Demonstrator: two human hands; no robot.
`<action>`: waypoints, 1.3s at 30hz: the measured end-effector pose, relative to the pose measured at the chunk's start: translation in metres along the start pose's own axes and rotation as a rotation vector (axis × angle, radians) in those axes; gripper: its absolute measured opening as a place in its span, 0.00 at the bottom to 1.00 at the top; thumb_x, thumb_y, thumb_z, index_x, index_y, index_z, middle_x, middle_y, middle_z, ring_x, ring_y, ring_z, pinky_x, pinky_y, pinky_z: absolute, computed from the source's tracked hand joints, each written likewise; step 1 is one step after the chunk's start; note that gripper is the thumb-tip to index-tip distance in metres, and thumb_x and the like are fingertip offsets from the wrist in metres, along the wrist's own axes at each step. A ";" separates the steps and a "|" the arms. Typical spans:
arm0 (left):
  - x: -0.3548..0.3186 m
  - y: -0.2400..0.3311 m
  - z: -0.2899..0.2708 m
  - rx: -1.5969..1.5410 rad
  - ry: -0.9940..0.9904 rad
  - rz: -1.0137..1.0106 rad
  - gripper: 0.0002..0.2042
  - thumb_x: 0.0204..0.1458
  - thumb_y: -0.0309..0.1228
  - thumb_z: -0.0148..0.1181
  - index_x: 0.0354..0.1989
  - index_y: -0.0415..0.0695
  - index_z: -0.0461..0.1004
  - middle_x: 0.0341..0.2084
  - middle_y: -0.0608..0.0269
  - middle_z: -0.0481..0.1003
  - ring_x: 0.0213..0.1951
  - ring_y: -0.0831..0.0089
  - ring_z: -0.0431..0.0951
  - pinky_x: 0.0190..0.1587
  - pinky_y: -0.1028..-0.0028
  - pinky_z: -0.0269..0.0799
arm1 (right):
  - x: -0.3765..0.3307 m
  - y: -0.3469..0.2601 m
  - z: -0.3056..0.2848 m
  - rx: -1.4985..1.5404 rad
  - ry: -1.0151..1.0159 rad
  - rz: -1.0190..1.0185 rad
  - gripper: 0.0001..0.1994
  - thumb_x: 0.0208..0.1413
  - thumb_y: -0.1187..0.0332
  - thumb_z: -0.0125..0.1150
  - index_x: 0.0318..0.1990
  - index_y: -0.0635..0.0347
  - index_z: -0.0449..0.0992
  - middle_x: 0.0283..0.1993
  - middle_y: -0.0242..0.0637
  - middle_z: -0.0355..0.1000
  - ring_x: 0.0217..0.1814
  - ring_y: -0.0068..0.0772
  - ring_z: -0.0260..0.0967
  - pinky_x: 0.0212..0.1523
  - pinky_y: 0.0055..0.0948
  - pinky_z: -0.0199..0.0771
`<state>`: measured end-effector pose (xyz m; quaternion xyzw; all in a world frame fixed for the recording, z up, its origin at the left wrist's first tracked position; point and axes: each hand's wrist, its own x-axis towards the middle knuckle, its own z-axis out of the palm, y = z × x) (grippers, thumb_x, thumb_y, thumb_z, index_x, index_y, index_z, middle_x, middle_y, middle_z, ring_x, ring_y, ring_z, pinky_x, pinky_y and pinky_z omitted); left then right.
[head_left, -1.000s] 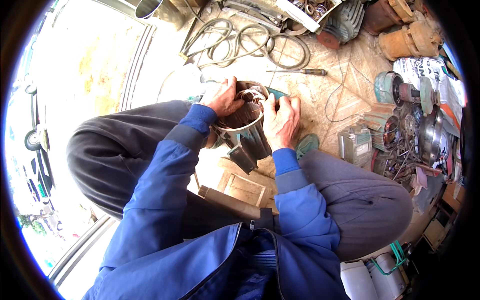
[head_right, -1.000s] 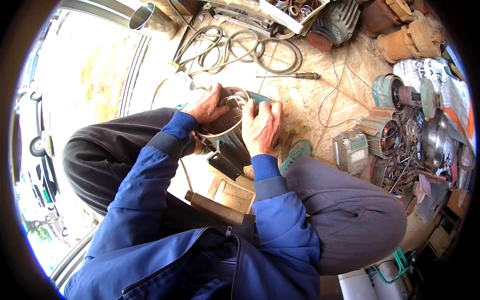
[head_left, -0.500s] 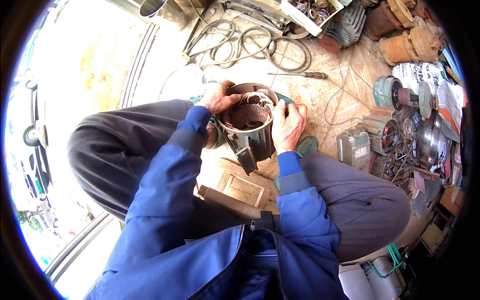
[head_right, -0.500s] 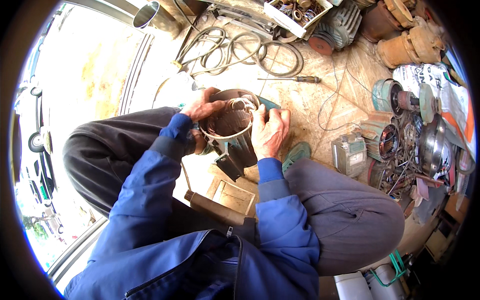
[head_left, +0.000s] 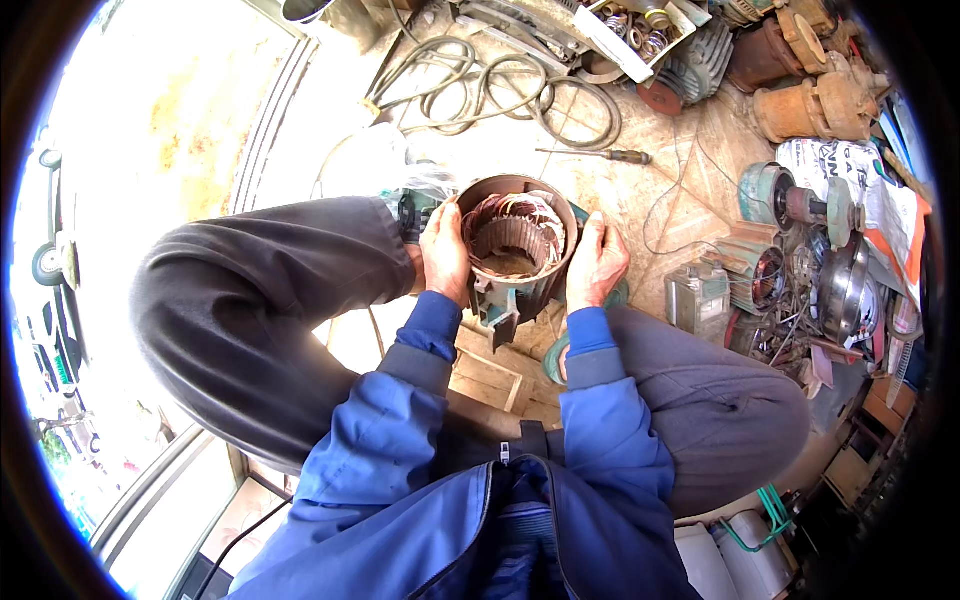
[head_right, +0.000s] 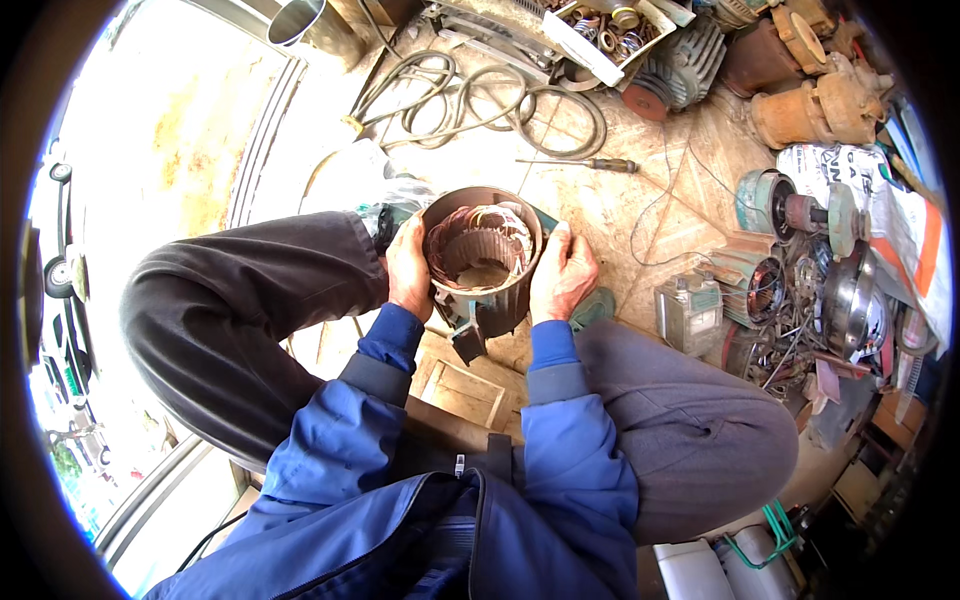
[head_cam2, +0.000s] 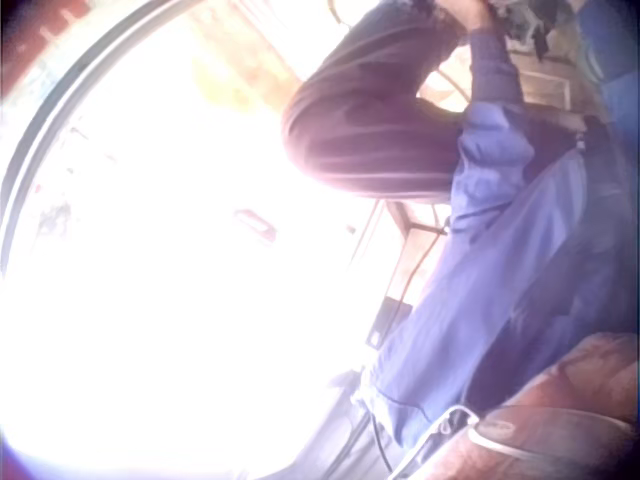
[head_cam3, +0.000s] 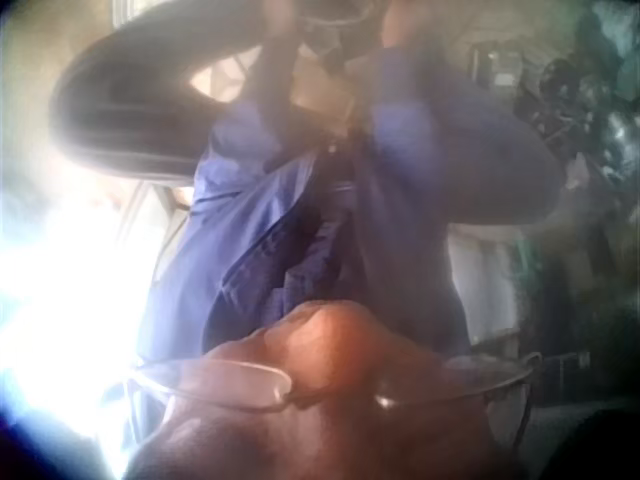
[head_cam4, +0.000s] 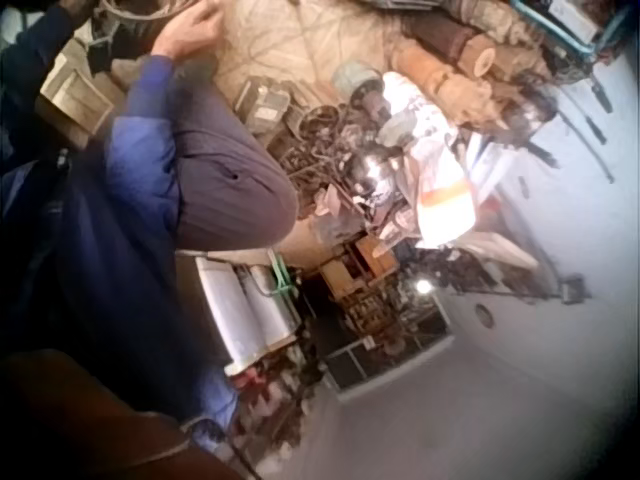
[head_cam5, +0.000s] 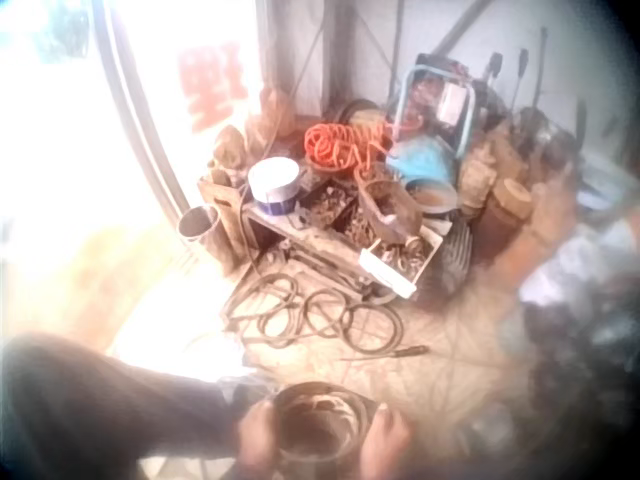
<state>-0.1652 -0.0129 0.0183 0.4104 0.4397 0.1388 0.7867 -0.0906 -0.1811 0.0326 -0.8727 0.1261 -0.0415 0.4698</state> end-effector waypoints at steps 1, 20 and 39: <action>-0.003 -0.001 0.008 0.030 -0.001 0.030 0.18 0.69 0.33 0.48 0.60 0.33 0.71 0.51 0.57 0.77 0.50 0.73 0.75 0.56 0.74 0.70 | 0.003 0.007 0.001 0.008 0.069 0.001 0.22 0.63 0.57 0.58 0.24 0.69 0.72 0.18 0.49 0.67 0.20 0.41 0.60 0.28 0.44 0.62; -0.030 -0.026 0.053 0.520 0.131 0.283 0.18 0.64 0.37 0.52 0.54 0.39 0.76 0.45 0.44 0.78 0.51 0.53 0.76 0.57 0.60 0.68 | 0.023 0.056 -0.012 0.372 0.196 0.326 0.19 0.63 0.63 0.54 0.22 0.68 0.70 0.22 0.27 0.63 0.26 0.24 0.57 0.27 0.32 0.64; -0.040 -0.018 0.064 0.648 0.118 0.379 0.18 0.61 0.35 0.50 0.54 0.39 0.75 0.47 0.43 0.77 0.51 0.48 0.74 0.57 0.56 0.67 | 0.025 0.070 -0.017 0.483 0.227 0.408 0.19 0.61 0.63 0.55 0.21 0.66 0.67 0.24 0.30 0.64 0.26 0.27 0.60 0.28 0.36 0.67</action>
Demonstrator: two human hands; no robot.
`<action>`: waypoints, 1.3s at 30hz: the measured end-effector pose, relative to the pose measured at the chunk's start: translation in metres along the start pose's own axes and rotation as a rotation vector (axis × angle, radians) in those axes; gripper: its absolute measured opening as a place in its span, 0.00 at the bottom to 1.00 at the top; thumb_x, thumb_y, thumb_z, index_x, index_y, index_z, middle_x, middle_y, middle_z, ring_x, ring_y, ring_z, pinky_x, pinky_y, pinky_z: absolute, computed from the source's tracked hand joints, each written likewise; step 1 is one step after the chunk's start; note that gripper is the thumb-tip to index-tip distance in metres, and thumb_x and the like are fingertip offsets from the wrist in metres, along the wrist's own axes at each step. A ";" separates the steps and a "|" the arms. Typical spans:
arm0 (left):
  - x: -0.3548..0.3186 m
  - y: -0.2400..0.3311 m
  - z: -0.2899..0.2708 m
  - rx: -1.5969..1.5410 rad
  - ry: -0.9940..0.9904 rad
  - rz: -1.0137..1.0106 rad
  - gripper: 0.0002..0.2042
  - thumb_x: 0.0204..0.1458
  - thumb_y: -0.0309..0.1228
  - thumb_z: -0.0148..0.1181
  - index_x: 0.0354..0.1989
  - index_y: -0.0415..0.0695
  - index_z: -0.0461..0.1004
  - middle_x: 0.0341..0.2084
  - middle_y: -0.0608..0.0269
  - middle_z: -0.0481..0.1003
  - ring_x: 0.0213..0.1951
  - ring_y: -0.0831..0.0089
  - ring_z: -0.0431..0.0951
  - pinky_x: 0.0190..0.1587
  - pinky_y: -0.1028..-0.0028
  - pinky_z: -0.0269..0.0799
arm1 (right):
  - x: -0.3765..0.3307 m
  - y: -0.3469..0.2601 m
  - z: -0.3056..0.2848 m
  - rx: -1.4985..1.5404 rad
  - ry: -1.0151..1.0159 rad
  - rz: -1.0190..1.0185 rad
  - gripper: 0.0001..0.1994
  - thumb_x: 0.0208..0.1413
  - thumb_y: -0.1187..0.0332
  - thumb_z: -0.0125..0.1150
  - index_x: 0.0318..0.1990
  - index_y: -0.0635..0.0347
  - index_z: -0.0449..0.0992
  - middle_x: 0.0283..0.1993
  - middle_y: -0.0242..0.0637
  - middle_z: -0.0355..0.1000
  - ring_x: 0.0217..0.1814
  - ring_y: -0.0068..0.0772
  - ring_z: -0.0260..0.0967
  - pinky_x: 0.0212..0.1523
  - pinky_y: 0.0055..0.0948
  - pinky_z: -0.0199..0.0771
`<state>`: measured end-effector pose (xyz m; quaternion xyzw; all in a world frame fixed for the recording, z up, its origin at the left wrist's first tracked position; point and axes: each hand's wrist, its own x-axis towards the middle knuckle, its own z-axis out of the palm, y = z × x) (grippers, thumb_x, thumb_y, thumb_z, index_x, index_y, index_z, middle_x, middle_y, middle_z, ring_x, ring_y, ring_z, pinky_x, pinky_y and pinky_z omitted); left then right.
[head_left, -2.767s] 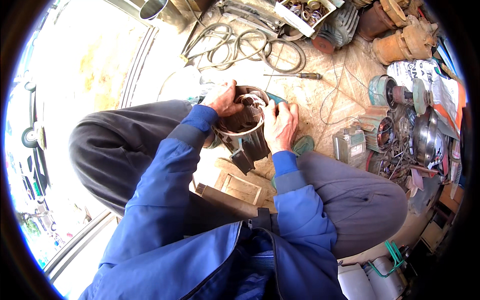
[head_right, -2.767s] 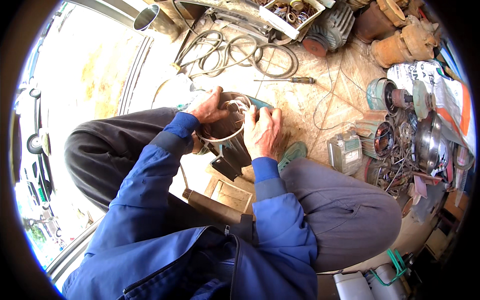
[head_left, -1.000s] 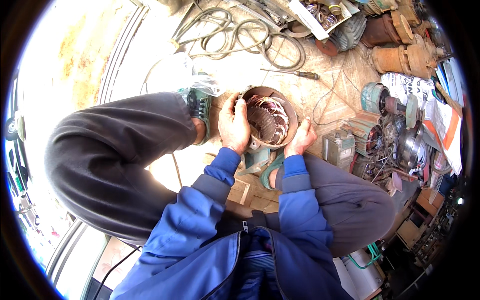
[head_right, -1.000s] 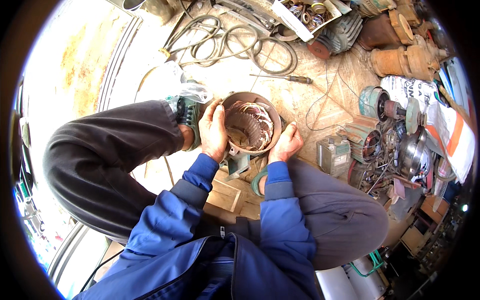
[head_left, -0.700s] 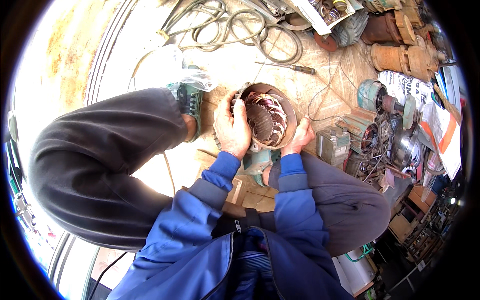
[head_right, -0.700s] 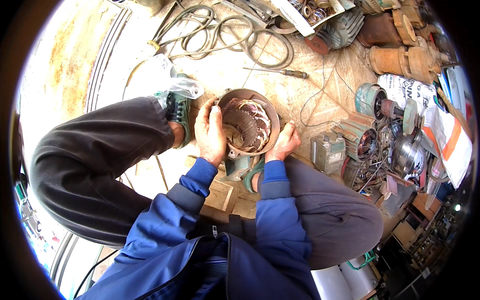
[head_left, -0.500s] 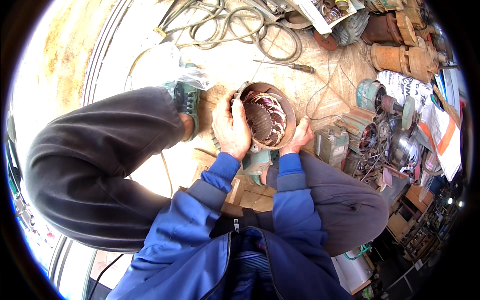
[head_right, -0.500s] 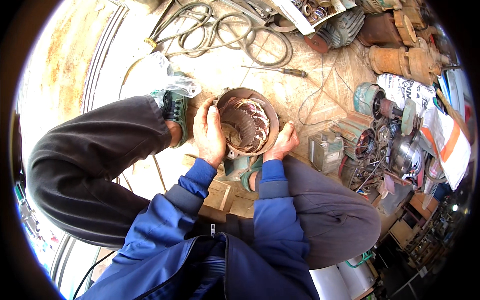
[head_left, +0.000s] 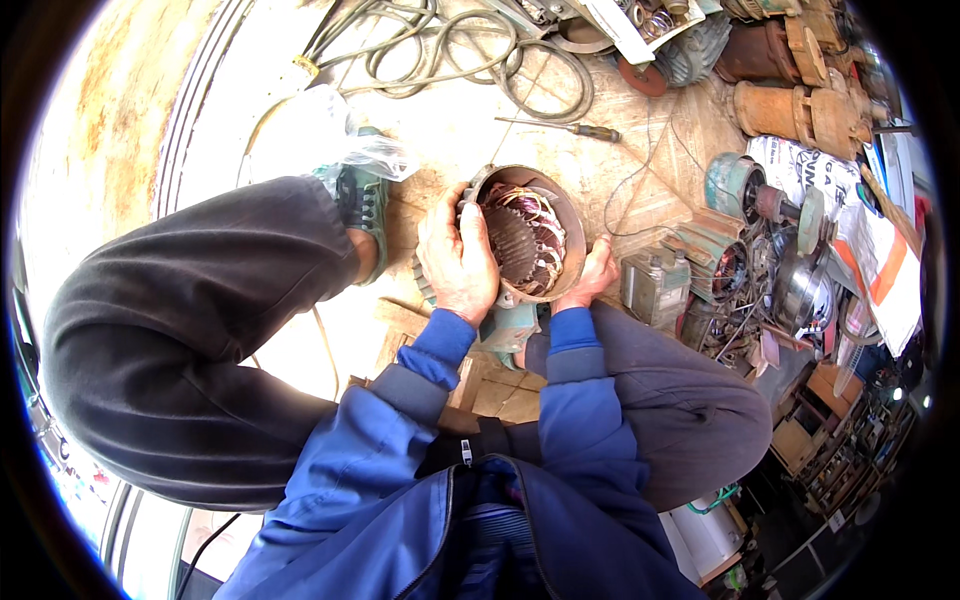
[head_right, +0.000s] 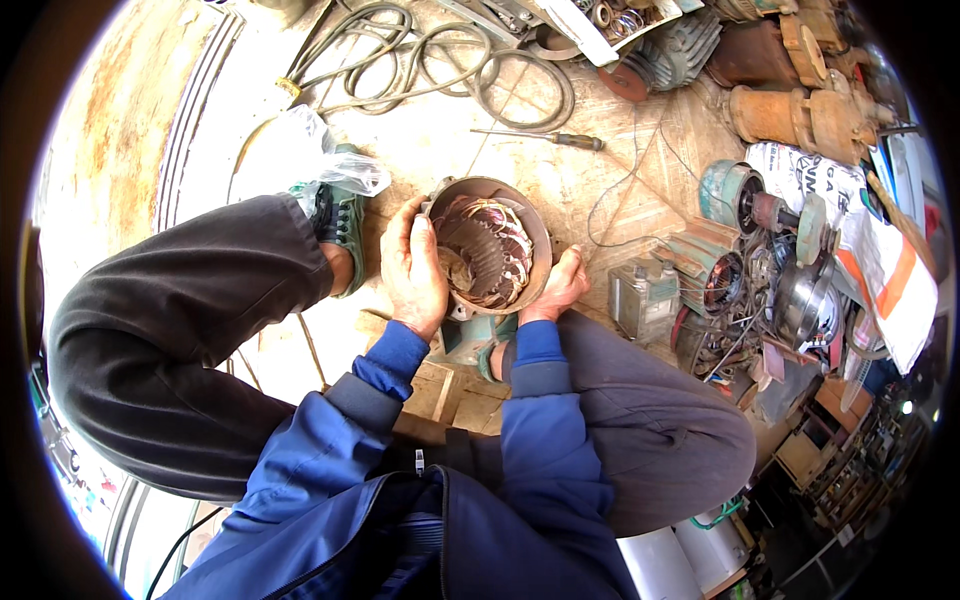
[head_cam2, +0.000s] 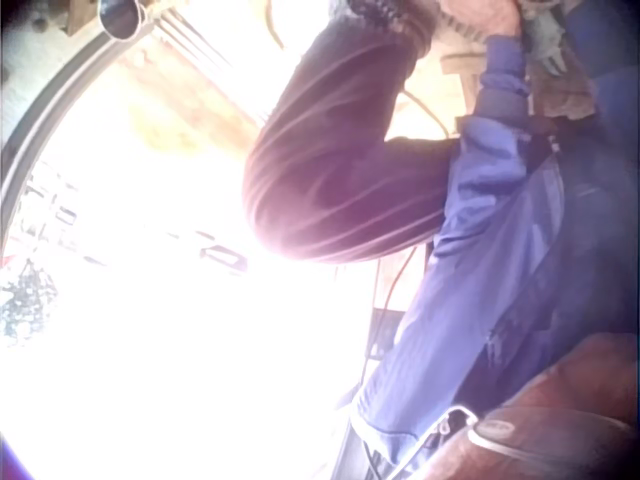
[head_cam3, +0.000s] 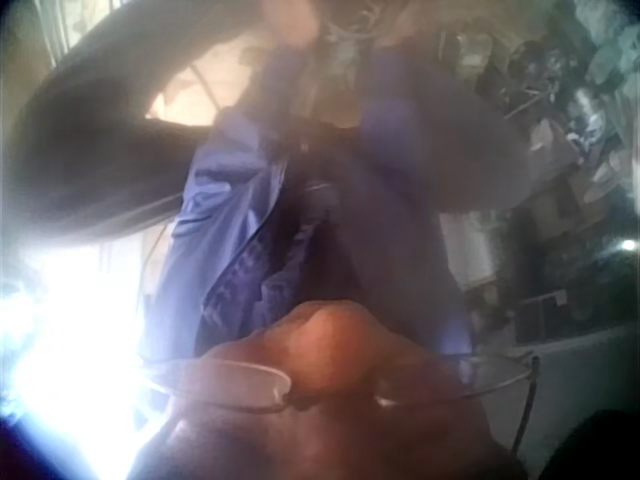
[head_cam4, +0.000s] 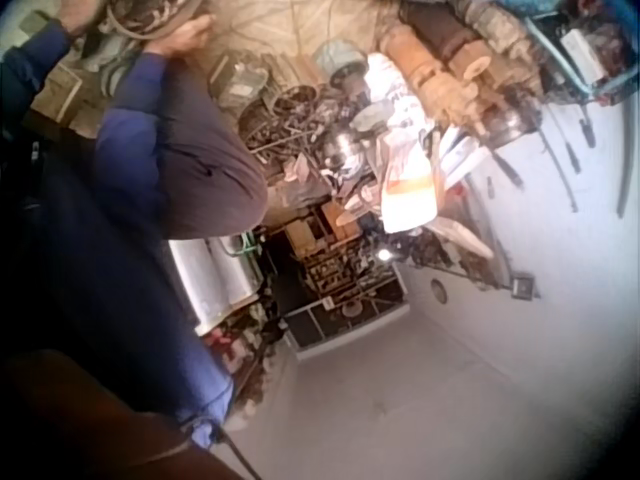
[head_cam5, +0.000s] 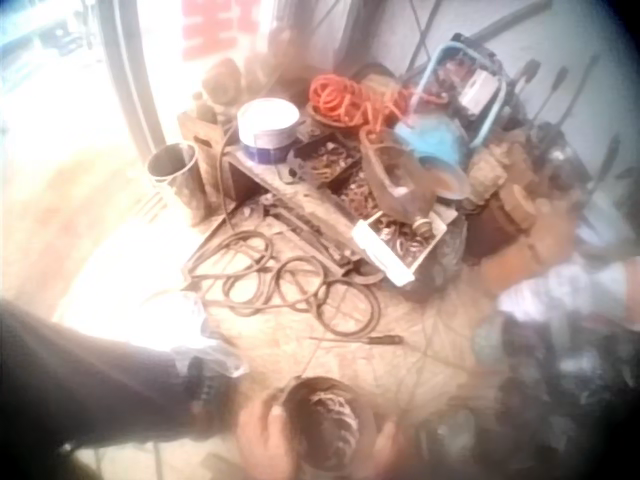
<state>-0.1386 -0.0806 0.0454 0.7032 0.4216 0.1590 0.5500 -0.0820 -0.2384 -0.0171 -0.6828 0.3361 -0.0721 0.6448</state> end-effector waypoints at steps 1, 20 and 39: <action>0.000 0.000 0.000 -0.004 0.004 0.003 0.18 0.61 0.35 0.50 0.54 0.39 0.75 0.47 0.43 0.77 0.50 0.47 0.74 0.57 0.56 0.67 | -0.001 0.000 0.001 -0.014 -0.002 -0.017 0.19 0.61 0.63 0.55 0.21 0.66 0.67 0.24 0.30 0.64 0.26 0.26 0.59 0.27 0.35 0.67; 0.002 -0.025 -0.006 -0.176 -0.028 -0.083 0.19 0.65 0.35 0.46 0.58 0.37 0.73 0.52 0.46 0.73 0.55 0.56 0.73 0.61 0.62 0.65 | -0.002 0.006 0.004 -0.167 0.002 -0.092 0.20 0.63 0.62 0.52 0.23 0.71 0.70 0.20 0.32 0.62 0.25 0.29 0.56 0.30 0.37 0.63; -0.016 -0.019 -0.036 -0.486 -0.154 -0.537 0.29 0.62 0.36 0.59 0.68 0.36 0.60 0.57 0.54 0.71 0.57 0.68 0.70 0.61 0.71 0.66 | -0.023 0.001 -0.012 -0.262 -0.078 -0.278 0.17 0.63 0.64 0.56 0.27 0.72 0.72 0.19 0.40 0.65 0.24 0.28 0.56 0.28 0.37 0.62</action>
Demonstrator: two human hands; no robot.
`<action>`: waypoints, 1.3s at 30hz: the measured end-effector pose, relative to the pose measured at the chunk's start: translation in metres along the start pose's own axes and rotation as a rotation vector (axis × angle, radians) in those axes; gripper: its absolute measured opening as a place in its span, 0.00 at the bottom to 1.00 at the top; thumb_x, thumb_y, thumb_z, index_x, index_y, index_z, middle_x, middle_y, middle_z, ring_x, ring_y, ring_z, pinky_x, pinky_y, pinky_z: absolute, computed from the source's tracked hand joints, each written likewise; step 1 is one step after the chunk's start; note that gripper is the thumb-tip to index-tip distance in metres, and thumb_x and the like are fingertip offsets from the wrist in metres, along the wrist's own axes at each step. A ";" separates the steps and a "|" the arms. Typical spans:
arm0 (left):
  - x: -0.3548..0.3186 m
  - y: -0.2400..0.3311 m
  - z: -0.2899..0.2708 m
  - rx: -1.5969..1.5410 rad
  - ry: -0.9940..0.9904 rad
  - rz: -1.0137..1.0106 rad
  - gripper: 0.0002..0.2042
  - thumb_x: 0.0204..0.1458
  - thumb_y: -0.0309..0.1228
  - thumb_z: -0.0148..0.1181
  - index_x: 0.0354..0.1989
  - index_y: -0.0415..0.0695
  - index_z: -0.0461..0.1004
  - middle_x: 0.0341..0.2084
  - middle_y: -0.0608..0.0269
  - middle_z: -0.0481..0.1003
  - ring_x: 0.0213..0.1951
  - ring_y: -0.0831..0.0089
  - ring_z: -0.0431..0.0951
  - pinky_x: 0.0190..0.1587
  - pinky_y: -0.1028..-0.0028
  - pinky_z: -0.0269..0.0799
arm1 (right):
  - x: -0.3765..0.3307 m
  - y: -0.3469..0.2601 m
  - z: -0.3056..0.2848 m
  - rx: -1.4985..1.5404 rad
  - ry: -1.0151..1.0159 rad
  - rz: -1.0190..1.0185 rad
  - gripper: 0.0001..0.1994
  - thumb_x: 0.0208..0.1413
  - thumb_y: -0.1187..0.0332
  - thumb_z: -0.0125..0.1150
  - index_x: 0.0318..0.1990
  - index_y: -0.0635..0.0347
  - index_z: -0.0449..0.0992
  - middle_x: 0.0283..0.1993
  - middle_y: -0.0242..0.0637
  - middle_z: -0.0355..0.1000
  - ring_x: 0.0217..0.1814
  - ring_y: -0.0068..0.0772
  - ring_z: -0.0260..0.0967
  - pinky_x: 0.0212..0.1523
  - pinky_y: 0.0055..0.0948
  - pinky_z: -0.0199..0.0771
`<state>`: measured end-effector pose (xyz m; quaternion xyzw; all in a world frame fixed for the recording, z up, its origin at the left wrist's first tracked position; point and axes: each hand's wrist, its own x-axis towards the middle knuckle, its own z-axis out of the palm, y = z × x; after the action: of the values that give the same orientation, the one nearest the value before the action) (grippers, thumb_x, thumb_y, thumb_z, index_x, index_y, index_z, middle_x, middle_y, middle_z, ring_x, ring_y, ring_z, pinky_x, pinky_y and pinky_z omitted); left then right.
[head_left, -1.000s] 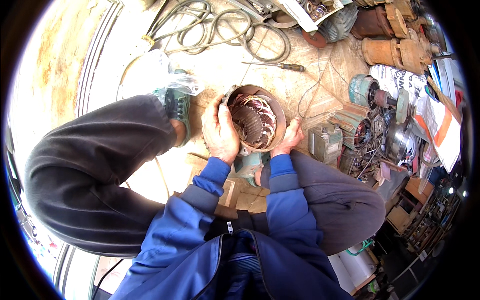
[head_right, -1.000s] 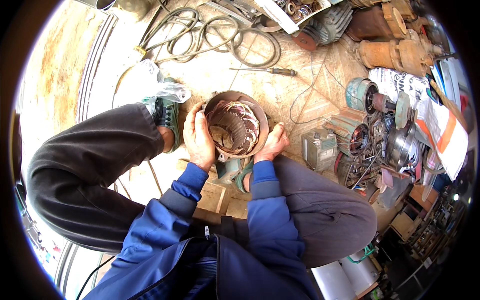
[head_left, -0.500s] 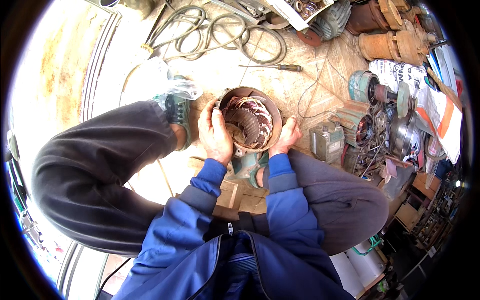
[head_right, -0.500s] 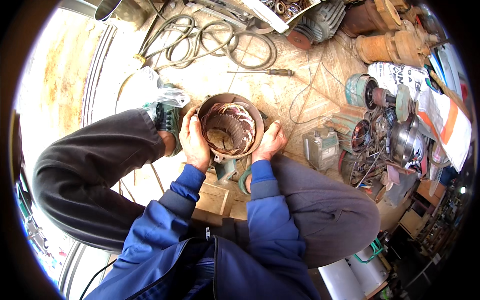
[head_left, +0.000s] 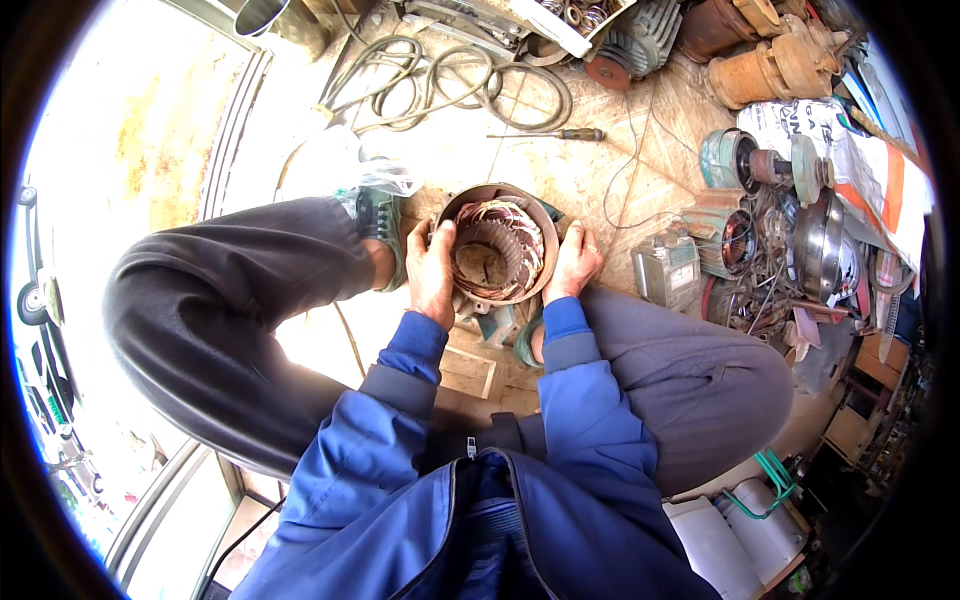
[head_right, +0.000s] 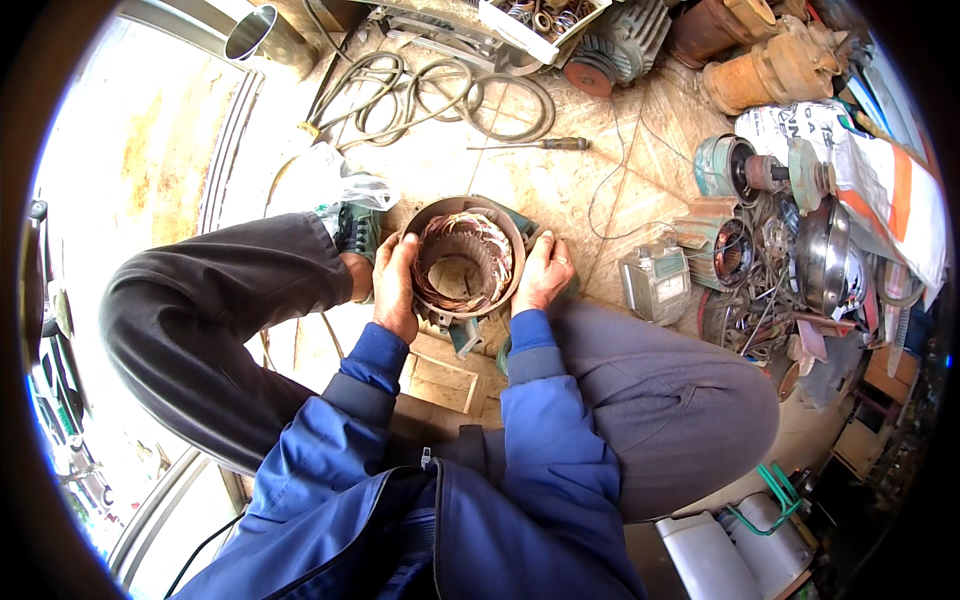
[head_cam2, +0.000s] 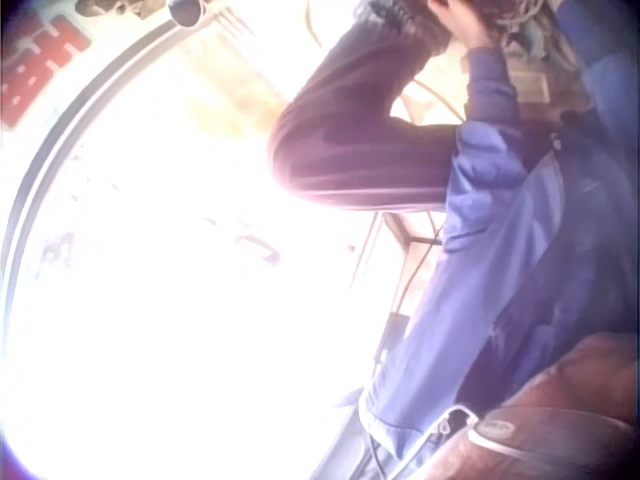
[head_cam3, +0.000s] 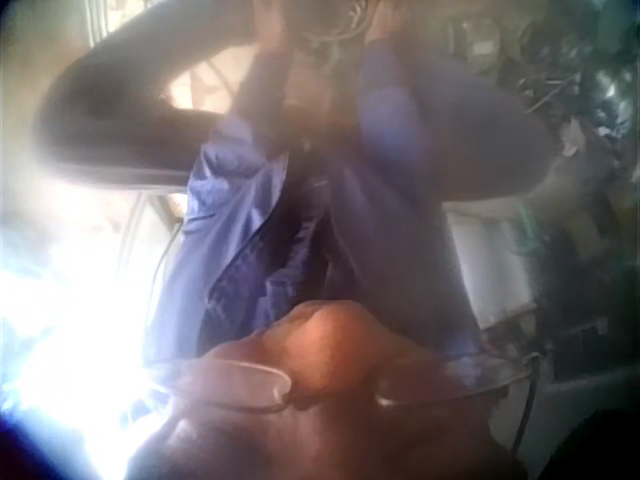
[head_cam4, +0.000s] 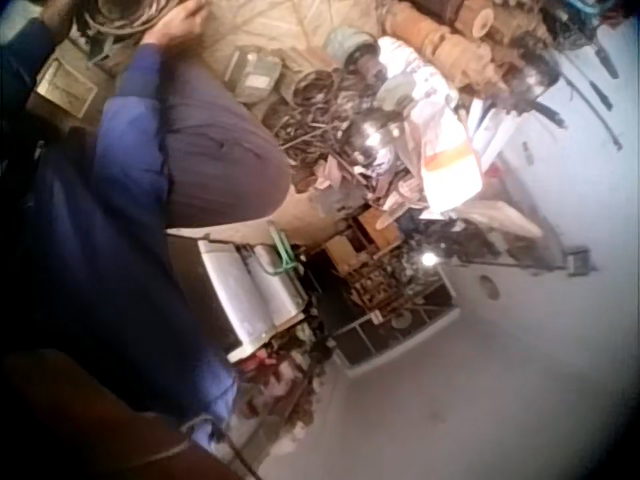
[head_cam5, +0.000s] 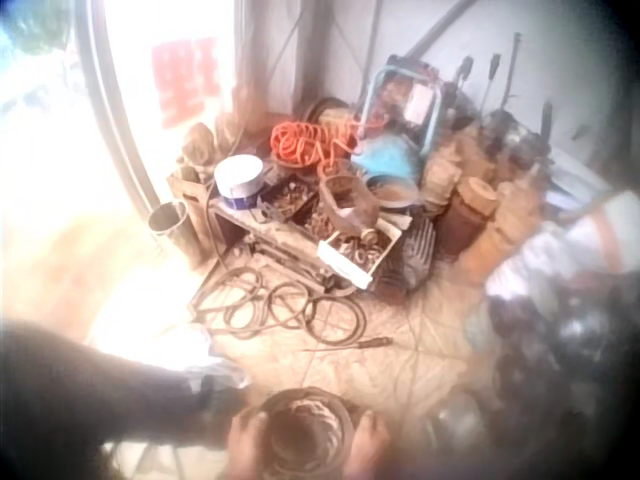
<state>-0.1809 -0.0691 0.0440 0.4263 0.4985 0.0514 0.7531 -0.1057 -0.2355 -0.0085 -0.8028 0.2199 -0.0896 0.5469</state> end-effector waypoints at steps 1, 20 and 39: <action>-0.002 0.002 -0.001 -0.044 -0.017 0.016 0.28 0.63 0.38 0.59 0.67 0.35 0.62 0.56 0.55 0.72 0.56 0.69 0.71 0.60 0.71 0.66 | -0.003 -0.001 -0.003 -0.001 -0.015 -0.005 0.18 0.63 0.64 0.57 0.26 0.72 0.72 0.18 0.39 0.63 0.24 0.27 0.54 0.27 0.37 0.61; -0.005 -0.023 -0.007 -0.014 0.146 0.111 0.22 0.65 0.41 0.58 0.57 0.33 0.74 0.50 0.58 0.77 0.50 0.73 0.75 0.56 0.73 0.69 | -0.007 0.020 -0.011 0.033 -0.114 -0.018 0.20 0.67 0.64 0.53 0.23 0.68 0.65 0.18 0.28 0.52 0.25 0.20 0.47 0.25 0.32 0.53; -0.012 -0.013 0.004 0.063 0.183 0.172 0.24 0.65 0.42 0.58 0.58 0.31 0.72 0.46 0.54 0.79 0.48 0.71 0.76 0.54 0.73 0.72 | -0.005 0.007 -0.009 0.112 -0.127 0.104 0.21 0.67 0.64 0.53 0.19 0.62 0.65 0.18 0.22 0.59 0.23 0.17 0.51 0.24 0.27 0.54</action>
<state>-0.1880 -0.0857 0.0444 0.4846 0.5281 0.1389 0.6834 -0.1153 -0.2431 -0.0113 -0.7625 0.2210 -0.0223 0.6077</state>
